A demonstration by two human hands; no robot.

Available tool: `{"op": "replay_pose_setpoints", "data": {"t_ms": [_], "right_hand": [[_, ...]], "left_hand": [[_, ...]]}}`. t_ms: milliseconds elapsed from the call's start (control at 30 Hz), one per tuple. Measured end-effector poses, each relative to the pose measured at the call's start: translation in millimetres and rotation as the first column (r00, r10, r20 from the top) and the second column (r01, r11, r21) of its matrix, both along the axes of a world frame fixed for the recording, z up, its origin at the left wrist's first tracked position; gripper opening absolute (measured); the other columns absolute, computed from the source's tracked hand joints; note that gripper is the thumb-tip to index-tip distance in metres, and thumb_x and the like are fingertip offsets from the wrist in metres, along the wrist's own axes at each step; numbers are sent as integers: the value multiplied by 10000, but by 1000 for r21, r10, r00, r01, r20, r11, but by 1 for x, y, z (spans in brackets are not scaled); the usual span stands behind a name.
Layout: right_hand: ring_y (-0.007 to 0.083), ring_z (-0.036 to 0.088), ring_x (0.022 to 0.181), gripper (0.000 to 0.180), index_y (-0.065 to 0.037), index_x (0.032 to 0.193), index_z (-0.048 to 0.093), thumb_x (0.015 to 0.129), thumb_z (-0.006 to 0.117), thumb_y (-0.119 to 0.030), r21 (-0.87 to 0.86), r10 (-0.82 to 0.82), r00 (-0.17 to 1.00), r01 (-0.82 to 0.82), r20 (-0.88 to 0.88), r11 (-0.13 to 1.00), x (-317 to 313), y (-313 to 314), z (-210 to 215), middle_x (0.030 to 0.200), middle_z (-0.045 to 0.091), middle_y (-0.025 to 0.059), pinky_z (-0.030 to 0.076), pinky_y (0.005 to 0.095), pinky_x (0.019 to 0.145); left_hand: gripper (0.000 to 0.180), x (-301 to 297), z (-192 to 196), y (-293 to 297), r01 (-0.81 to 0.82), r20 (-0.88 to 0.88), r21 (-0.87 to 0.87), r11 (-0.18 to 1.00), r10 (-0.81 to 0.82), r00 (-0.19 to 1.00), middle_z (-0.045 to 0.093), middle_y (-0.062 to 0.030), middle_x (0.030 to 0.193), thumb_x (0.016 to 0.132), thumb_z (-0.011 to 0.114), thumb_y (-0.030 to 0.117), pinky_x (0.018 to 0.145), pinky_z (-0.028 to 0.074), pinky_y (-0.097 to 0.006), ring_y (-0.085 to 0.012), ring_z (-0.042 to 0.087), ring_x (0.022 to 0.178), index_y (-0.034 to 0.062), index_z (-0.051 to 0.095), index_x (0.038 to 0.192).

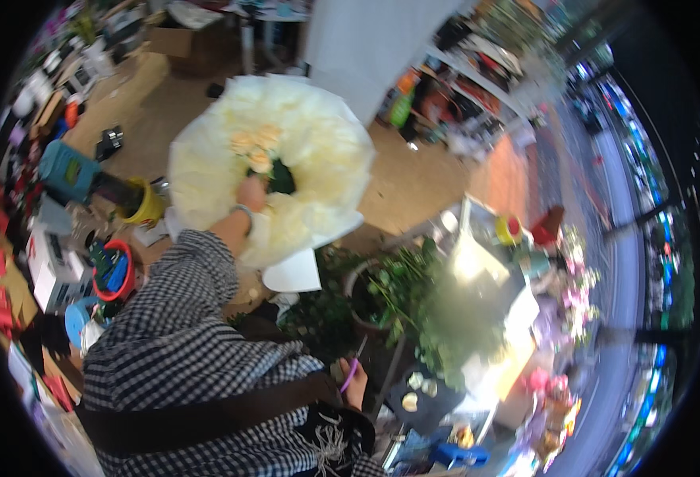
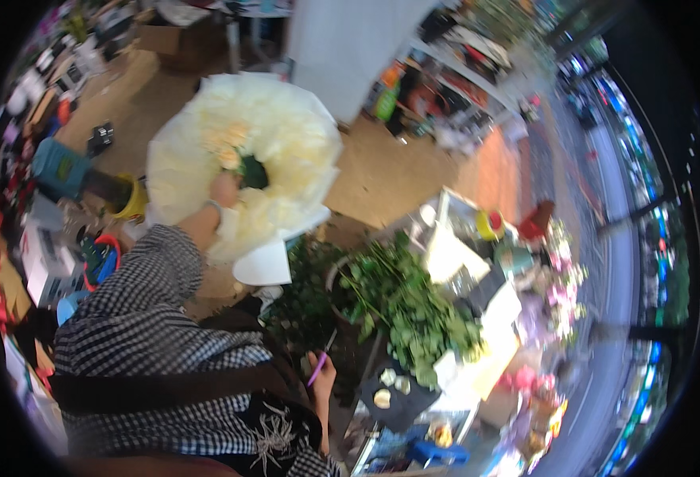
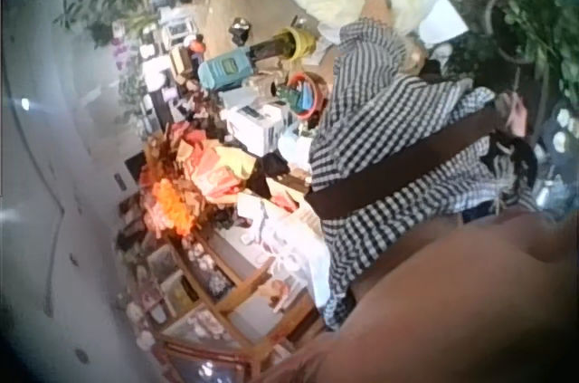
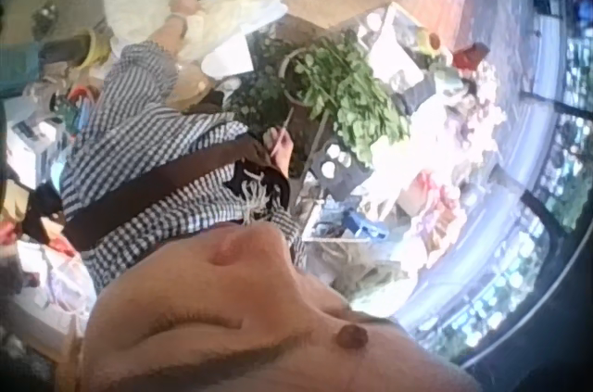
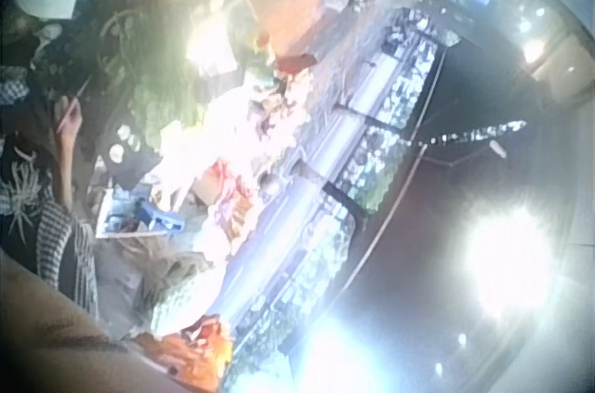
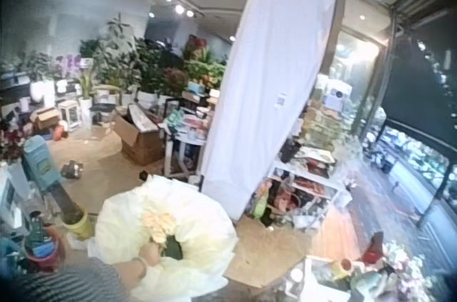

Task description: The person arranges yellow roses into a floral foam base wrapped in white paper. They use scissors to trim the stems and remove excess leaves before placing the flowers into the arrangement.

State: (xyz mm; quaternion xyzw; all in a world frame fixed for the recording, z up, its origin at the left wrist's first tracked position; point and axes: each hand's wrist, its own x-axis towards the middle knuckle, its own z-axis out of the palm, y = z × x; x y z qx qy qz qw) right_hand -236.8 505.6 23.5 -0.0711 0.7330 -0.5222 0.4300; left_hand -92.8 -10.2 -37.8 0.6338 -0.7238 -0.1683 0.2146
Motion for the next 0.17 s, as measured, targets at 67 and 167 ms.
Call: {"op": "replay_pose_setpoints", "data": {"t_ms": [67, 167], "right_hand": [[91, 565, 798, 299, 25, 1088, 594, 858, 683, -144, -27, -99, 994, 100, 41, 995, 3, 3, -12, 878, 617, 23, 459, 240, 722], [113, 561, 878, 439, -6, 1199, 552, 830, 728, -165, -124, -37, 992, 21, -123, 992, 4, 9, -11, 981, 633, 55, 453, 237, 778]], "left_hand": [[305, 8, -20, -12, 109, -98, 25, 994, -106, 990, 619, -203, 772, 927, 440, 261, 625, 426, -506, -375, 576, 714, 31, 601, 810], [283, 11, -38, -24, 106, -96, -141, 984, -120, 988, 642, -214, 788, 901, 522, 326, 685, 442, -514, -353, 623, 770, 88, 673, 896]]}}
